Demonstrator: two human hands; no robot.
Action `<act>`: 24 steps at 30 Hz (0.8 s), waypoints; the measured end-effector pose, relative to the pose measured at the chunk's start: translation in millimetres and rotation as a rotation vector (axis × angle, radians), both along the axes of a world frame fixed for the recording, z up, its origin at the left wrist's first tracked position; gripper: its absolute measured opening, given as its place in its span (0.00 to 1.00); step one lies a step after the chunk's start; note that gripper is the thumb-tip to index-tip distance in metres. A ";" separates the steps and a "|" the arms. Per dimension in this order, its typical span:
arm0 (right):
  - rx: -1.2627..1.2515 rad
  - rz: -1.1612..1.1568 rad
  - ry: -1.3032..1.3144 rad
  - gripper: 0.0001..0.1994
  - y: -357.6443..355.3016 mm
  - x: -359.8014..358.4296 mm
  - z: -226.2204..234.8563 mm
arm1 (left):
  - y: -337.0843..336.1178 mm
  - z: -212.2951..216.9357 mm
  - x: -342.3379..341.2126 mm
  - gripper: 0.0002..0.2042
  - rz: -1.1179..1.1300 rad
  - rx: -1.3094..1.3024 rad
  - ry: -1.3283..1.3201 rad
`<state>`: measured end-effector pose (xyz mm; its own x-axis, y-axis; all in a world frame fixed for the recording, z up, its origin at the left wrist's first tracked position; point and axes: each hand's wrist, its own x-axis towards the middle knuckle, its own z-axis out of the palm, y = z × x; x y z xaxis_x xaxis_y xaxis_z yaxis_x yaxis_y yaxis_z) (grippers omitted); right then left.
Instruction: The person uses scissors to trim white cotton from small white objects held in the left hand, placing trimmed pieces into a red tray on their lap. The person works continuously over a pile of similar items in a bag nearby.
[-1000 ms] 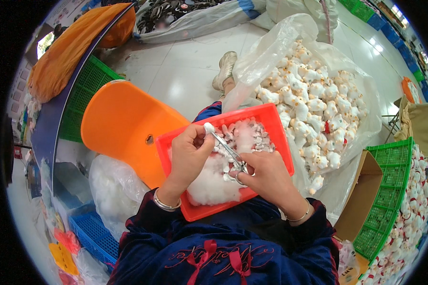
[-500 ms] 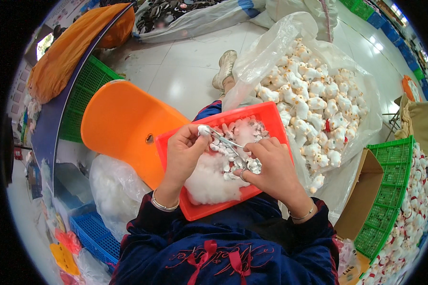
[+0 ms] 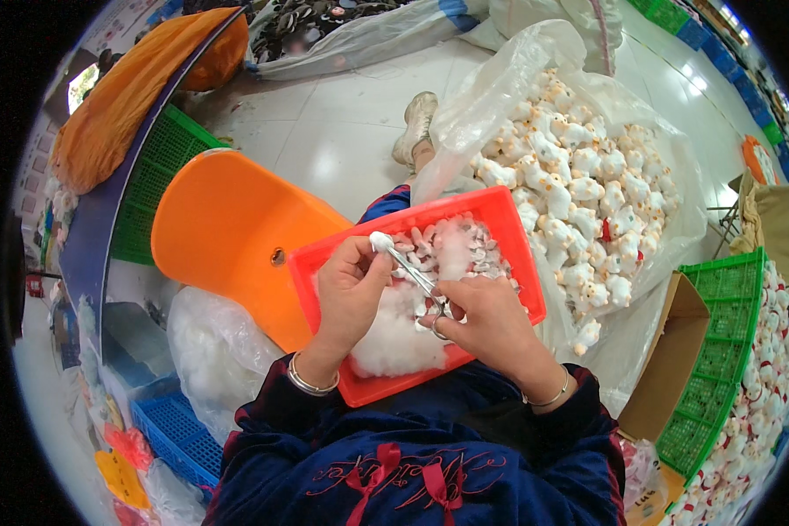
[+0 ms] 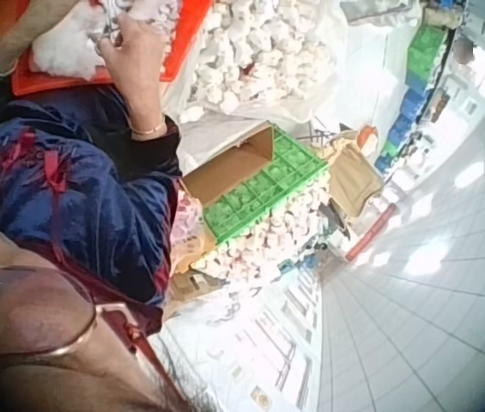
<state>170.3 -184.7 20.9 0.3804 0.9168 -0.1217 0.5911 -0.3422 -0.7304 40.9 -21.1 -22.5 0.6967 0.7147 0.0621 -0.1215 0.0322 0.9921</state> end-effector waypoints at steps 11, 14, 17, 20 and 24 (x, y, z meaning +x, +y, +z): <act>-0.009 0.089 -0.446 0.19 -14.8 23.4 11.5 | 30.2 23.3 -14.9 0.12 -0.259 -0.126 0.198; -0.007 0.095 -0.468 0.19 -14.5 23.9 17.2 | 28.3 25.6 -13.6 0.10 -0.269 -0.122 0.239; -0.030 0.102 -0.450 0.20 -14.4 24.2 20.7 | 29.7 21.3 -14.6 0.08 -0.260 -0.166 0.229; -0.027 0.068 -0.417 0.22 -17.7 29.3 22.7 | 36.0 15.6 -17.2 0.07 -0.225 -0.297 0.142; 0.078 0.062 -0.391 0.25 -15.4 28.3 18.2 | 40.1 9.9 -21.8 0.06 -0.230 -0.447 0.057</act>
<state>198.6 -200.1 39.1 0.3282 0.9401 0.0927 0.8474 -0.2496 -0.4686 19.1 19.0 -12.6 0.8323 0.4908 -0.2576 -0.0072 0.4744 0.8803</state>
